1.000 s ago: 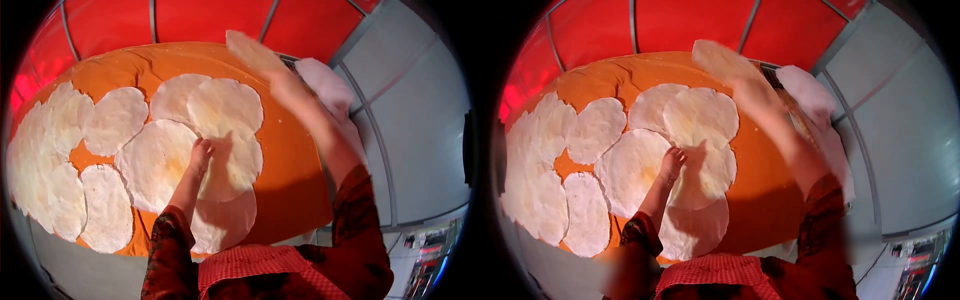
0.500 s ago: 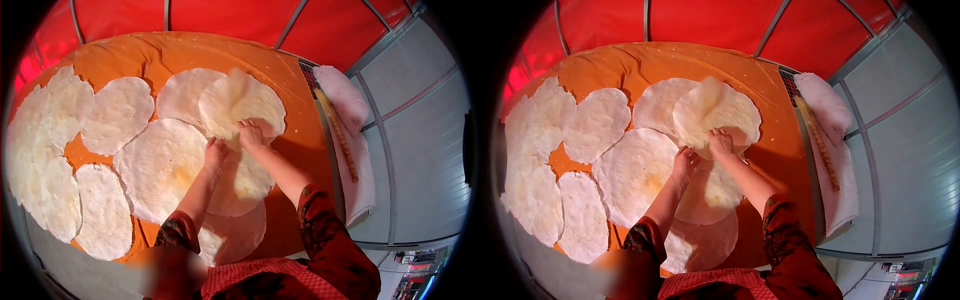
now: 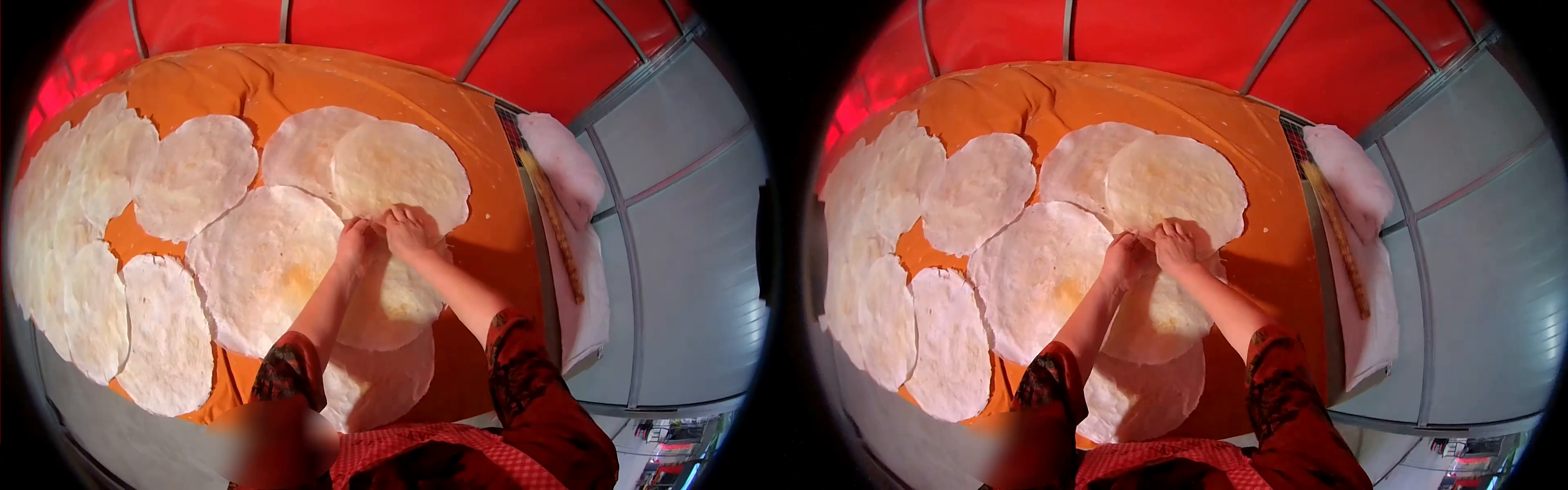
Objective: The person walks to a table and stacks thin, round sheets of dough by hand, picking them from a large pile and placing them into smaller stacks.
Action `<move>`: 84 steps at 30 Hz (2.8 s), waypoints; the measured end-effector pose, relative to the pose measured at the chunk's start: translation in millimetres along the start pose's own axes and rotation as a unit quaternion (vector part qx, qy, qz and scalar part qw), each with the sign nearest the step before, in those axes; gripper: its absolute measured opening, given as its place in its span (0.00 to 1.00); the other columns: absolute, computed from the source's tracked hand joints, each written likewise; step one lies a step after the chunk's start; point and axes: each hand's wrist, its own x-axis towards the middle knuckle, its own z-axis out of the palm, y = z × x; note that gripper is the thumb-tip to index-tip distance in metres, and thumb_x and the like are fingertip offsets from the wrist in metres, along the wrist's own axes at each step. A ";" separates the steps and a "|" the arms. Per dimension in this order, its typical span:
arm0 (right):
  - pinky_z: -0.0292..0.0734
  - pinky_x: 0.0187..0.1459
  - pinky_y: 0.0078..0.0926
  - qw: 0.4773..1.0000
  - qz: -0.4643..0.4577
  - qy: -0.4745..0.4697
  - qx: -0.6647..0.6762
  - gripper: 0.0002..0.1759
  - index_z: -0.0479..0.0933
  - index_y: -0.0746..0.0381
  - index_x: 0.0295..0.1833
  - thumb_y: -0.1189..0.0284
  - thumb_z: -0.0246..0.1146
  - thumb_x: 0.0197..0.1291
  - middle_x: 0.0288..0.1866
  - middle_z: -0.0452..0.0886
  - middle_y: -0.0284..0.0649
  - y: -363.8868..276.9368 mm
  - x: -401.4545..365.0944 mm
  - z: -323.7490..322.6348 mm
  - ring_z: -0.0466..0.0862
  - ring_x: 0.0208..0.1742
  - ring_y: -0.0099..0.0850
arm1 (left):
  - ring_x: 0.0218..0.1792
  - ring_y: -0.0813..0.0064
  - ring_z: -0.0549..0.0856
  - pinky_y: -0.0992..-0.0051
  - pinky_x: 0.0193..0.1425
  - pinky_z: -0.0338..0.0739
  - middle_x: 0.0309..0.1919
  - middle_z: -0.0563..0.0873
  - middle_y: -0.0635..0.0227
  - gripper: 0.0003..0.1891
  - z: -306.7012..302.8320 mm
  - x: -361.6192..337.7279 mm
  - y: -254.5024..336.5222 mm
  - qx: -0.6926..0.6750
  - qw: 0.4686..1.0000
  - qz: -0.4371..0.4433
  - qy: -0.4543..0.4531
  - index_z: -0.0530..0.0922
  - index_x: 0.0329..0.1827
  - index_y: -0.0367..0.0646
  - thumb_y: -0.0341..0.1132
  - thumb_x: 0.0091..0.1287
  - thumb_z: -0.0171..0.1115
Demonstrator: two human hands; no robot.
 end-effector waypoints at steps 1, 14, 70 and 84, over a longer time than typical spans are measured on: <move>0.61 0.67 0.51 1.000 0.001 -0.004 0.003 0.25 0.71 0.62 0.64 0.70 0.52 0.60 0.72 0.66 0.42 -2.9 -2.7 -2.5 0.66 0.71 0.43 | 0.25 0.74 0.75 0.76 0.25 0.69 0.24 0.76 0.69 0.06 -1.5 3.0 -2.2 0.004 1.000 -0.002 0.017 0.74 0.35 0.46 0.34 0.72 0.51; 0.73 0.58 0.36 0.974 0.125 0.055 0.181 0.23 0.79 0.61 0.56 0.61 0.58 0.58 0.52 0.84 0.46 -28.6 7.4 -84.5 0.81 0.57 0.43 | 0.56 0.70 0.76 0.63 0.60 0.71 0.52 0.80 0.67 0.23 15.1 -28.3 10.2 0.215 0.976 0.015 0.026 0.70 0.64 0.44 0.38 0.67 0.59; 0.77 0.47 0.36 0.974 -0.212 -0.032 0.076 0.13 0.77 0.61 0.47 0.71 0.62 0.55 0.48 0.76 0.40 -272.0 -241.2 -28.1 0.75 0.55 0.40 | 0.41 0.58 0.86 0.65 0.42 0.85 0.46 0.83 0.51 0.16 -190.2 -338.8 28.4 0.029 0.989 0.010 0.141 0.72 0.57 0.30 0.29 0.72 0.43; 0.76 0.53 0.37 0.985 -0.115 -0.059 0.113 0.24 0.75 0.63 0.61 0.81 0.55 0.56 0.51 0.81 0.47 -279.1 -223.0 -39.9 0.81 0.56 0.43 | 0.46 0.67 0.82 0.65 0.52 0.79 0.47 0.82 0.62 0.13 -151.9 -343.4 59.4 0.074 0.993 0.010 0.096 0.74 0.56 0.40 0.32 0.72 0.51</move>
